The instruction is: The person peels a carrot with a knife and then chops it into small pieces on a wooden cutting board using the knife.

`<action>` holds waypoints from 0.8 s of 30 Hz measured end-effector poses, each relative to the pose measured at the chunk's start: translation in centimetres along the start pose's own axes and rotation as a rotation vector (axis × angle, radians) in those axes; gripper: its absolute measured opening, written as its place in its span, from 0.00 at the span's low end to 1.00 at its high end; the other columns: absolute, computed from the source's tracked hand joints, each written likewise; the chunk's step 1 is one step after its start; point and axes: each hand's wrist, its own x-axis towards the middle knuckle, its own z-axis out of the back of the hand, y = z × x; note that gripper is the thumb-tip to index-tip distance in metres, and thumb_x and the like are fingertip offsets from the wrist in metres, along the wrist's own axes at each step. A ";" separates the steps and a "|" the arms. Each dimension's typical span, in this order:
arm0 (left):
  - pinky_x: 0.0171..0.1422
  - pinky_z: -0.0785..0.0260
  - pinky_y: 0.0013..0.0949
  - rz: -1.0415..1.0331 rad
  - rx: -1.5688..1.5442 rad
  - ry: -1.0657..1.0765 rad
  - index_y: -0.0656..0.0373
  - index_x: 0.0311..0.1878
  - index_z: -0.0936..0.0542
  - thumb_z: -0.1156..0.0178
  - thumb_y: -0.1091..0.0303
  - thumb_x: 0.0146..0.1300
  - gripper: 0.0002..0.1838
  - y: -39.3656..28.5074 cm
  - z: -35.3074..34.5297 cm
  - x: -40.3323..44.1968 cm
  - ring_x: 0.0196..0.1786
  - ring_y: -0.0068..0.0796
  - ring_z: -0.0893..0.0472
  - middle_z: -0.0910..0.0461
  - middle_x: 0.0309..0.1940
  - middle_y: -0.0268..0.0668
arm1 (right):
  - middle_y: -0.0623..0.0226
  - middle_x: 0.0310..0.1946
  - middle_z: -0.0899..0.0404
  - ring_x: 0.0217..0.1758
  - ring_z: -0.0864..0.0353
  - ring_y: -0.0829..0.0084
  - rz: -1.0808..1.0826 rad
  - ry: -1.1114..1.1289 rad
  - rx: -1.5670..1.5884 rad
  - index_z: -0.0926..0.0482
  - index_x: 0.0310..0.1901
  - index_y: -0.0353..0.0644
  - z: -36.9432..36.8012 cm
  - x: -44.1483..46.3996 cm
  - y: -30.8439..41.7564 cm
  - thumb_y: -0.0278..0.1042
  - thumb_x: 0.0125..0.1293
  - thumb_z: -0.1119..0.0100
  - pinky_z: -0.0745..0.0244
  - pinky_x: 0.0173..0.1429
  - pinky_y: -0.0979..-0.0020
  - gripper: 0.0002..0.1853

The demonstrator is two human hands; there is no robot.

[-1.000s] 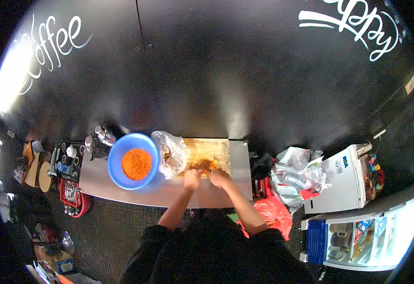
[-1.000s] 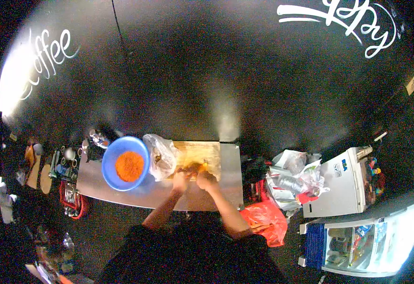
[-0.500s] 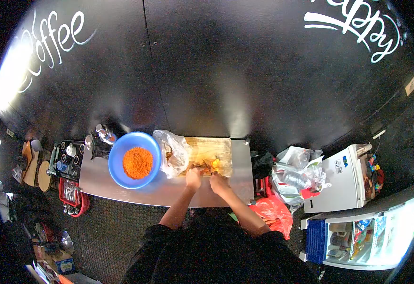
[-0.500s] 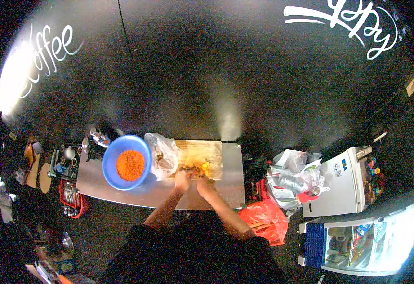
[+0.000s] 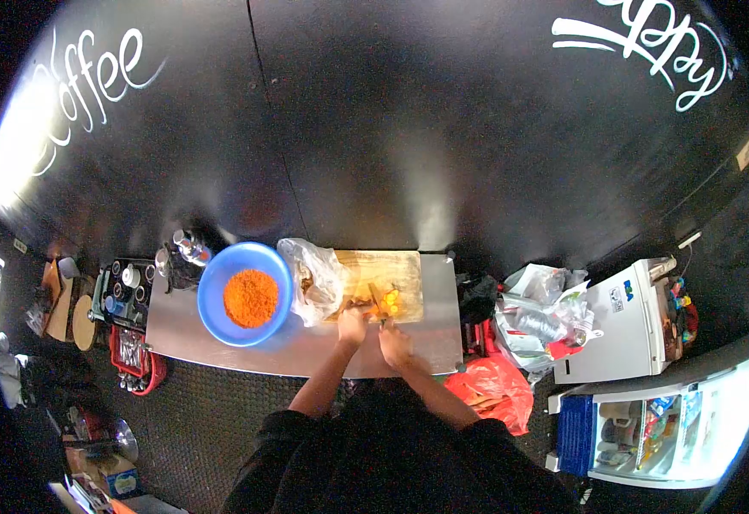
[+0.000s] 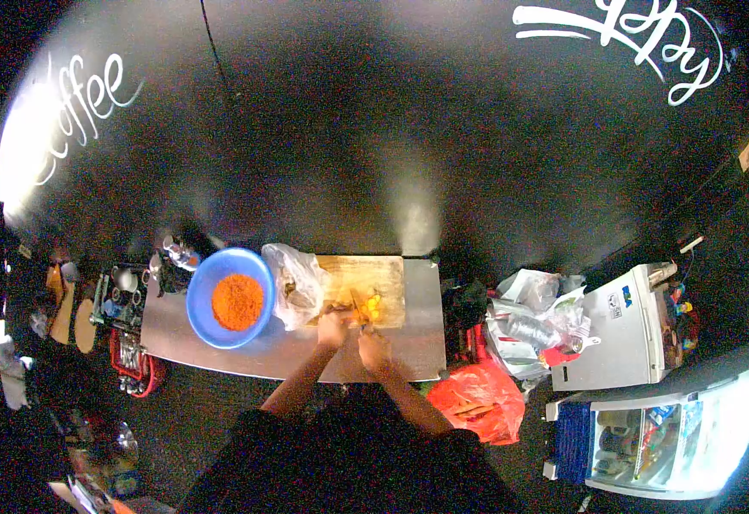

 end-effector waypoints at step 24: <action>0.44 0.33 0.38 0.041 0.086 0.082 0.55 0.34 0.20 0.43 0.71 0.46 0.10 -1.9 1.8 -0.2 0.41 0.40 0.26 0.22 0.32 0.40 | 0.49 0.30 0.24 0.34 0.22 0.52 -0.045 0.142 0.101 0.32 0.43 0.29 3.7 2.3 0.8 0.29 0.55 0.57 0.28 0.40 0.57 0.15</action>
